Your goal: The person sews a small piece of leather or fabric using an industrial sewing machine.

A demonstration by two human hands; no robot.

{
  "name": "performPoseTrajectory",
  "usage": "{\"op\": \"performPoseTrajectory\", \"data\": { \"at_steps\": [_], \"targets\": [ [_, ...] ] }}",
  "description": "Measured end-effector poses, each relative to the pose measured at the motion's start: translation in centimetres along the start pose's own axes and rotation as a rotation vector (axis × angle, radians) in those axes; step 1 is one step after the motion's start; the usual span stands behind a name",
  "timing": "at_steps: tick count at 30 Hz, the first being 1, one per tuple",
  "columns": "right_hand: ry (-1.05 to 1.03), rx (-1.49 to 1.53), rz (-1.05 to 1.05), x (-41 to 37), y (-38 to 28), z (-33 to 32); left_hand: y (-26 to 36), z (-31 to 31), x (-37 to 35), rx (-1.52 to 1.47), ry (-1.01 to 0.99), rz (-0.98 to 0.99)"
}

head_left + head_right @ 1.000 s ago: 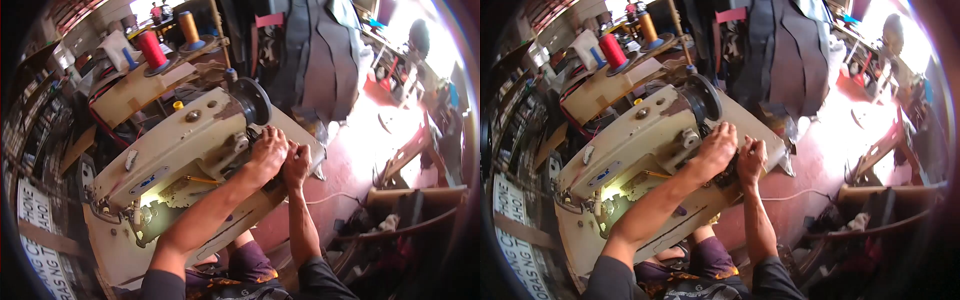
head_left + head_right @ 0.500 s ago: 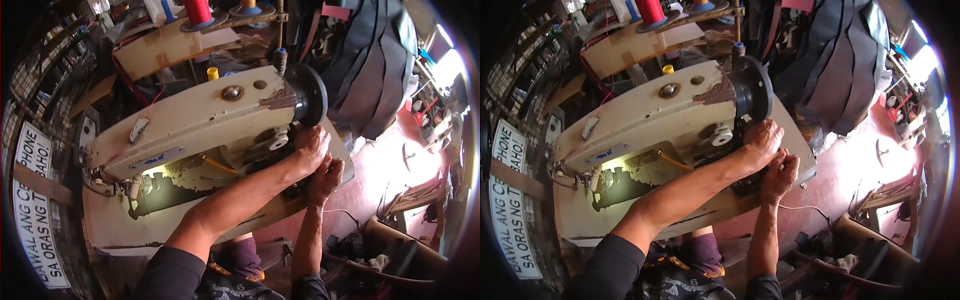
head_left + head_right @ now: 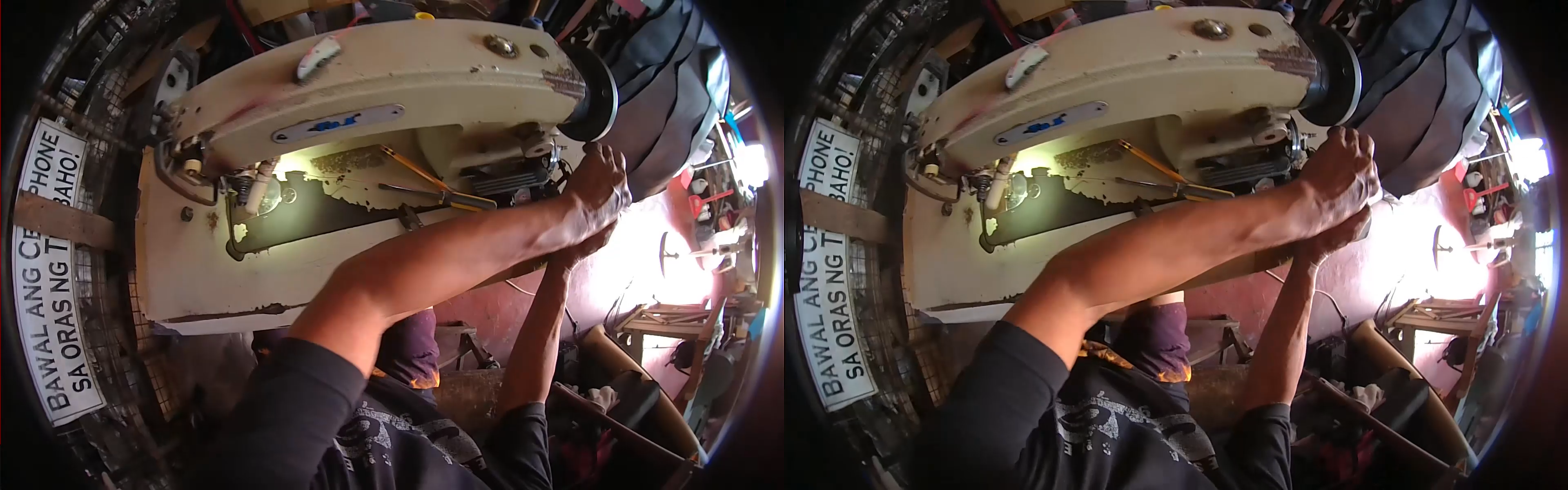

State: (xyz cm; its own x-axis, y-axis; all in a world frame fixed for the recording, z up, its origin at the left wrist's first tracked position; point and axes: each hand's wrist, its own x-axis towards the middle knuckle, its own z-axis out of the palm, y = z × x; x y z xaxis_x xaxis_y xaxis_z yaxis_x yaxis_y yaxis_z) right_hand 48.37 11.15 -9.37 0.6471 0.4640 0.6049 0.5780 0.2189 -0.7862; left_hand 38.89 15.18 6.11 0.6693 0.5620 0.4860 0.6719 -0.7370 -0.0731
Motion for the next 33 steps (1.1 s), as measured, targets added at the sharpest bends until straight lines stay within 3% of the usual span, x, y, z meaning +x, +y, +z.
{"op": "performPoseTrajectory", "data": {
  "at_steps": [2, 6, 7, 9, 10, 11, 14, 16, 19, 22, 25, 29, 33],
  "targets": [
    [-0.062, 0.093, -0.064, -0.3, -2.9, -0.4, -0.2, -4.0, -2.7, -0.092, -0.012, -0.127],
    [-0.21, 0.28, -0.19, -2.2, -13.2, 1.0, -5.7, -13.0, -14.1, -0.422, 0.139, -0.01],
    [-0.297, 0.327, -0.243, -3.6, -15.1, 1.5, -6.8, -14.0, -17.3, -0.474, 0.091, -0.032],
    [-0.54, 0.401, -0.354, -6.3, -18.3, 2.3, -9.4, -16.6, -23.4, -0.597, -0.027, -0.147],
    [-0.685, 0.248, -0.451, -6.9, -20.6, 2.3, -10.5, -17.3, -26.0, -0.69, -0.023, -0.27],
    [-0.815, 0.347, -0.453, -8.0, -20.9, 3.0, -11.7, -17.2, -28.8, -0.681, -0.041, -0.355],
    [-0.995, 0.238, -0.552, -10.5, -22.4, 5.2, -14.4, -16.0, -35.6, -0.675, -0.058, -0.627],
    [-0.952, 0.152, -0.581, -11.5, -22.5, 6.3, -16.0, -14.5, -38.2, -0.559, 0.035, -0.668],
    [-0.821, 0.012, -0.643, -12.5, -22.8, 7.5, -17.9, -13.7, -39.1, -0.63, 0.066, -0.82],
    [-0.82, -0.163, -0.591, -12.0, -24.6, 5.9, -18.2, -12.7, -39.7, -0.685, 0.186, -0.792],
    [-0.891, -0.335, -0.482, -12.1, -24.5, 3.8, -18.1, -13.0, -39.9, -0.712, 0.159, -0.801],
    [-0.898, -0.472, -0.583, -13.1, -23.3, 2.9, -18.3, -13.7, -39.8, -0.757, 0.076, -0.826],
    [-0.863, -0.566, -0.54, -12.3, -22.9, 2.3, -18.5, -12.9, -40.3, -0.801, 0.226, -0.757]
  ]
}}
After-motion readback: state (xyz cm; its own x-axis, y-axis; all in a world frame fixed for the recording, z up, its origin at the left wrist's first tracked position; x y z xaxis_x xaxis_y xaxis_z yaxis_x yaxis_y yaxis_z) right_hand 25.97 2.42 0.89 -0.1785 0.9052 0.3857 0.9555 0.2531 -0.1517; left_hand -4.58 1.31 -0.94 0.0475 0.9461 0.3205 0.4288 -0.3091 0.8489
